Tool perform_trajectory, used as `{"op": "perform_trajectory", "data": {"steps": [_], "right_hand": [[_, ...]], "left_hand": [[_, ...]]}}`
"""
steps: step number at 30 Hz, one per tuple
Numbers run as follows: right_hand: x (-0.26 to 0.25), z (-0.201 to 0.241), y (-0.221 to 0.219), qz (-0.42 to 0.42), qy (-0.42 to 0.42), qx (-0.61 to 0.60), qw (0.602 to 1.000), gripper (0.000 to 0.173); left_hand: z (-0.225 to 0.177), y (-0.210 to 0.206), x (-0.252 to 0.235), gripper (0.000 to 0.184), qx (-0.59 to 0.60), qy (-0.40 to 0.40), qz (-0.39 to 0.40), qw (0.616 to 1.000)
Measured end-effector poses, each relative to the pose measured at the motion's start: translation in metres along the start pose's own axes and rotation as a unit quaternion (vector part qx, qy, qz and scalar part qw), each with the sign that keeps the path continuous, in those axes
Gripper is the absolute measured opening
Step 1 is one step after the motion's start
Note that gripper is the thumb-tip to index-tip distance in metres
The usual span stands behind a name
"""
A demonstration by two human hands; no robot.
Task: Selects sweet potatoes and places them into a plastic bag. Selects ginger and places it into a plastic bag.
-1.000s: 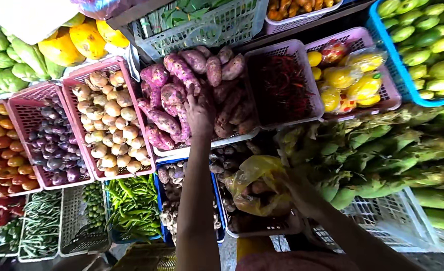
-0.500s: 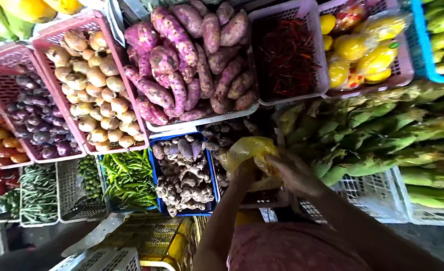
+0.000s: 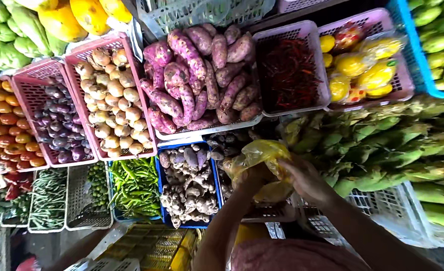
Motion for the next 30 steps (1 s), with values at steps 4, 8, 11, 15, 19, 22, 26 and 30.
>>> {"op": "perform_trajectory", "data": {"steps": [4, 8, 11, 15, 19, 22, 26, 30], "right_hand": [[-0.003, -0.001, -0.002, -0.014, -0.008, -0.011, 1.0, 0.028], [-0.01, 0.003, -0.001, -0.032, -0.012, -0.018, 0.999, 0.031], [-0.015, 0.004, 0.004, -0.058, -0.029, -0.035, 0.997, 0.029], [-0.016, 0.002, 0.007, -0.073, -0.044, -0.031, 0.996, 0.035], [-0.011, 0.003, 0.006, -0.062, -0.018, -0.024, 0.998, 0.032], [-0.013, 0.004, 0.004, -0.069, -0.039, -0.023, 0.997, 0.035], [-0.013, 0.007, 0.002, -0.068, -0.044, -0.027, 0.996, 0.032], [-0.012, 0.005, 0.002, -0.038, -0.023, -0.046, 0.998, 0.032]], "left_hand": [[0.002, 0.046, 0.058, 0.047, -0.072, 0.0, 0.021, 0.997], [0.034, 0.115, 0.115, 0.043, -0.005, 0.051, -0.052, 0.997], [0.067, 0.158, 0.138, 0.03, 0.111, -0.029, -0.238, 0.964], [0.064, 0.201, 0.117, 0.029, 0.222, -0.062, -0.449, 0.863], [0.036, 0.228, 0.043, 0.048, 0.159, -0.019, -0.476, 0.865], [0.012, 0.226, 0.004, 0.073, 0.075, 0.086, -0.382, 0.917], [0.006, 0.229, 0.006, 0.079, 0.02, 0.106, -0.372, 0.922], [0.015, 0.236, 0.014, 0.069, 0.063, 0.101, -0.376, 0.919]]}}
Point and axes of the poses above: each hand's wrist, its own x-axis away from the middle knuckle, its own y-axis out of the back of the hand, z = x × y, the point moved 2 cm from there along -x, towards the middle knuckle, and after that the axes turned 5 degrees about -x, right-handed, at the moved point
